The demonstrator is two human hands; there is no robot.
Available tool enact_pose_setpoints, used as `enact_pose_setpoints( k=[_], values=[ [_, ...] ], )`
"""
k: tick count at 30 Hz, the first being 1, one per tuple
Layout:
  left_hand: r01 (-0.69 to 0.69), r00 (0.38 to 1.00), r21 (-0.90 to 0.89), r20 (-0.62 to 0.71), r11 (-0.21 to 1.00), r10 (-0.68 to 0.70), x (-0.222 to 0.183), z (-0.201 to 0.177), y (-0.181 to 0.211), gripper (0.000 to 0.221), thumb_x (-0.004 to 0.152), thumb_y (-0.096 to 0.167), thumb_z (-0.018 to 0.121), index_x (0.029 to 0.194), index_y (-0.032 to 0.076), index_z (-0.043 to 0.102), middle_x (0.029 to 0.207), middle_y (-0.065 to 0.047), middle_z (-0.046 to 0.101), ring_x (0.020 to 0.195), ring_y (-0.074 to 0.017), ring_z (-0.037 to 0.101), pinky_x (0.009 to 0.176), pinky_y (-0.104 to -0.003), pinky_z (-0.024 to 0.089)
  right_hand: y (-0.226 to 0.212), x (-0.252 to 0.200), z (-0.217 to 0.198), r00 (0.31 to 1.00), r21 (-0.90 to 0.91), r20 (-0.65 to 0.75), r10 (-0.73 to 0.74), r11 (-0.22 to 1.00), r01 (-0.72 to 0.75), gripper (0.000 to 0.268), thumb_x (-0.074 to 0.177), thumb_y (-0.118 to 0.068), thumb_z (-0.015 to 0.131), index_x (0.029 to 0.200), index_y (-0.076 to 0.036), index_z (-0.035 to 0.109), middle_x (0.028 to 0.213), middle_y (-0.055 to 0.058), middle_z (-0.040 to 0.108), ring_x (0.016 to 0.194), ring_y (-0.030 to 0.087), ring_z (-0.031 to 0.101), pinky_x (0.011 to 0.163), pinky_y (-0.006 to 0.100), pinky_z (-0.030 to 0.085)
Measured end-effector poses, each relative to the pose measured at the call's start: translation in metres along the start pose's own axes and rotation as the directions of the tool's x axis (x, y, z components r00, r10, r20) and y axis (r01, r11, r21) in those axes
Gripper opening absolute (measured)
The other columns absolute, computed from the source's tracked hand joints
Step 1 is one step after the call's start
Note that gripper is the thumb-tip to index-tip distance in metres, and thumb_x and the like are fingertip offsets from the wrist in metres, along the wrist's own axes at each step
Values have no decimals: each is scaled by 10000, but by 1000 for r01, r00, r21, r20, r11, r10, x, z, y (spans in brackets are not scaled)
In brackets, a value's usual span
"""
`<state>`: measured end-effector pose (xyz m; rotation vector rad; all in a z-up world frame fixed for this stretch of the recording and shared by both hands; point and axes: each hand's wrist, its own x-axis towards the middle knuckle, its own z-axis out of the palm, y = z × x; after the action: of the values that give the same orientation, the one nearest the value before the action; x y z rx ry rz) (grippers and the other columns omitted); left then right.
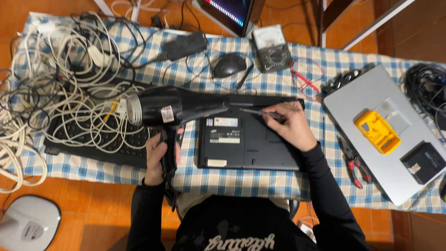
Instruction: The person uses a hair dryer to heat the back panel of a laptop and then uses a screwdriver to remove a screw.
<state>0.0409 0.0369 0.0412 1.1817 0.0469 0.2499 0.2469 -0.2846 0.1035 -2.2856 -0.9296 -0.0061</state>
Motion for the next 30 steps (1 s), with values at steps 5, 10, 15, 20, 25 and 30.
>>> enact_pose_setpoints(
  k=[5, 10, 15, 20, 25, 30],
  values=[
    [0, 1000, 0, -12, 1000, 0, 3, 3, 1, 660, 976, 459, 596, 1324, -102, 620, 637, -78, 631, 513, -118, 576, 497, -258, 472, -2, 0, -4, 996, -11, -22, -85, 996, 85, 161, 894, -215, 763, 1001, -96, 781, 846, 34, 730, 727, 183, 591, 866, 324, 385],
    [36, 999, -12, -27, 999, -36, 6, 2, -1, 681, 954, 458, 603, 1328, -111, 606, 640, -81, 636, 501, -115, 578, 487, -257, 480, 2, 0, -2, 998, 22, -8, -69, 997, 69, 174, 892, -224, 766, 1007, -94, 777, 848, 30, 731, 717, 171, 611, 867, 308, 397],
    [33, 999, 14, -34, 999, -32, 4, 1, -3, 688, 968, 463, 606, 1321, -127, 621, 641, -82, 633, 509, -115, 578, 500, -254, 480, 3, 0, -1, 997, 11, -13, -71, 997, 71, 171, 886, -214, 771, 1006, -93, 784, 823, 25, 719, 704, 171, 600, 872, 318, 401],
    [51, 998, -11, -44, 999, -51, 1, 3, -2, 691, 963, 474, 602, 1316, -120, 605, 655, -89, 637, 517, -127, 583, 494, -265, 490, 5, -6, -6, 985, 36, -128, -114, 992, 119, 202, 925, -197, 764, 1090, -82, 778, 819, 34, 668, 809, 191, 601, 917, 333, 409],
    [1, 1000, -22, -24, 1000, -1, 3, 1, -1, 698, 979, 476, 600, 1346, -117, 588, 657, -97, 622, 537, -139, 580, 516, -273, 484, 5, -3, -4, 982, 21, -185, 29, 999, -26, 193, 963, -189, 773, 1114, -69, 768, 828, 53, 662, 768, 189, 586, 865, 337, 423],
    [-22, 999, -31, -31, 999, 21, 4, 1, -1, 683, 975, 475, 600, 1321, -114, 597, 657, -107, 629, 524, -142, 579, 509, -272, 481, 2, 3, 9, 985, -1, -173, -29, 1000, 29, 197, 951, -184, 774, 1111, -70, 770, 853, 63, 673, 798, 208, 591, 842, 339, 419]
  ],
)
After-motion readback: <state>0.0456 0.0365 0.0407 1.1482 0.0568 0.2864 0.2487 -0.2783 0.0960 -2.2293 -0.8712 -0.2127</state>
